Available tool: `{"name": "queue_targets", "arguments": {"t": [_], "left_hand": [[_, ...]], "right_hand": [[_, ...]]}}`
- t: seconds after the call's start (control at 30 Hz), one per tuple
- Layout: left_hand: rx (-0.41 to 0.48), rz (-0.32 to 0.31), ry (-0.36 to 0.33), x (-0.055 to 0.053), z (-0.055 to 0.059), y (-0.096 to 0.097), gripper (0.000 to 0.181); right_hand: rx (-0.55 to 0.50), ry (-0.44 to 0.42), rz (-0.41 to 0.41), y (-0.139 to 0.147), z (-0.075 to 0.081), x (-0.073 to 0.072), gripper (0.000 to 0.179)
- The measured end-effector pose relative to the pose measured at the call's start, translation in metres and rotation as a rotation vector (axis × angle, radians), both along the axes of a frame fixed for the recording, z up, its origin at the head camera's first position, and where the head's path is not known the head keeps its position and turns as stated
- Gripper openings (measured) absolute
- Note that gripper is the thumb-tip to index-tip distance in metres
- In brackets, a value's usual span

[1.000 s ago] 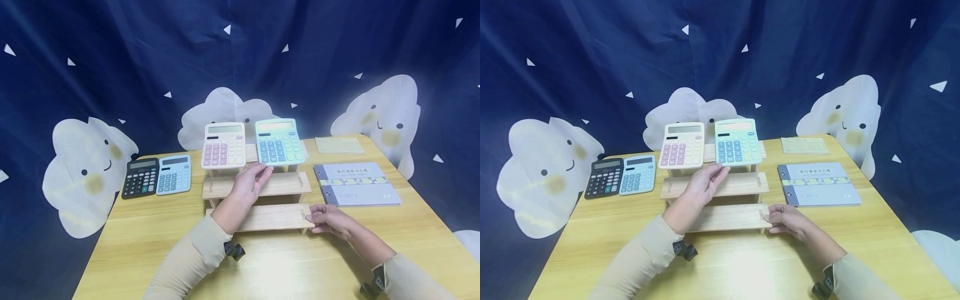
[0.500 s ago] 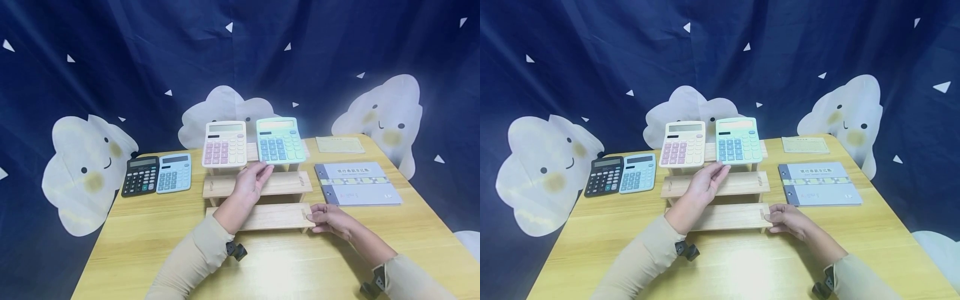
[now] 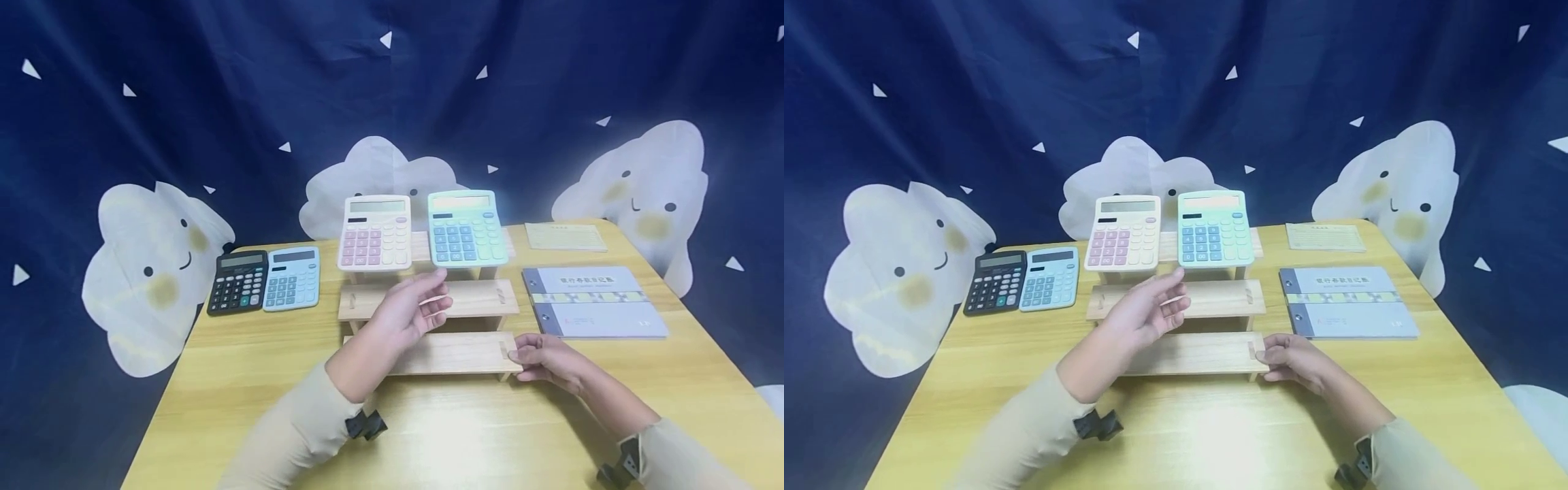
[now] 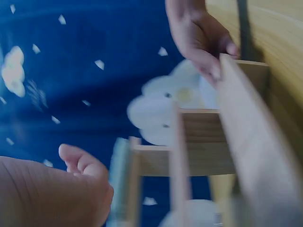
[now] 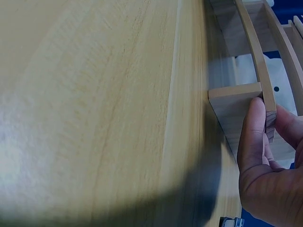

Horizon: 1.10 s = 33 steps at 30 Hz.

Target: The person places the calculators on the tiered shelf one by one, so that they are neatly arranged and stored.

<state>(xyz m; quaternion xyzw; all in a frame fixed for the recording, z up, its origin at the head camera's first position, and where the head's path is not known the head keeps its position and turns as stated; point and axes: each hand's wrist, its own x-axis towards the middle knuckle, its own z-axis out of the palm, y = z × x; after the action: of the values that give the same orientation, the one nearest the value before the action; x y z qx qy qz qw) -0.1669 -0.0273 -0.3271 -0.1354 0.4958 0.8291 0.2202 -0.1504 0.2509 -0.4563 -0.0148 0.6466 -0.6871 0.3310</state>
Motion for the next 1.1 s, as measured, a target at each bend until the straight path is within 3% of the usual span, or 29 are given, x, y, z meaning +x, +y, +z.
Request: {"name": "queue_targets", "arguments": {"t": [0.1,0.2,0.4,0.47,0.63,0.8,0.97,1.1], "left_hand": [[-0.027,-0.086,0.070,0.008,0.023,-0.012,0.029],[-0.081,-0.138,0.145,0.005,0.043,-0.029,0.026],[-0.150,-0.275,0.269,-0.006,0.067,-0.068,0.016],[-0.157,-0.291,0.307,-0.008,0.073,-0.082,0.015],[-0.165,-0.213,0.337,-0.013,0.083,-0.112,0.018],[-0.157,-0.149,0.321,-0.020,0.084,-0.130,0.020],[-0.178,-0.112,0.314,-0.031,0.079,-0.147,0.021],[-0.236,-0.016,0.283,-0.044,0.067,-0.165,0.019]], "right_hand": [[0.002,0.002,-0.001,0.001,0.001,0.000,0.019],[0.007,0.006,0.003,0.002,0.001,-0.001,0.020],[0.016,0.001,0.015,0.001,0.001,-0.001,0.018],[0.014,-0.002,0.019,0.001,0.000,-0.001,0.017],[-0.002,-0.006,0.019,0.001,0.000,0.000,0.017],[0.001,0.000,0.018,0.003,0.002,0.001,0.017],[-0.013,-0.002,0.021,0.001,0.002,0.001,0.015],[-0.012,-0.003,0.020,0.001,0.002,0.001,0.015]]}}
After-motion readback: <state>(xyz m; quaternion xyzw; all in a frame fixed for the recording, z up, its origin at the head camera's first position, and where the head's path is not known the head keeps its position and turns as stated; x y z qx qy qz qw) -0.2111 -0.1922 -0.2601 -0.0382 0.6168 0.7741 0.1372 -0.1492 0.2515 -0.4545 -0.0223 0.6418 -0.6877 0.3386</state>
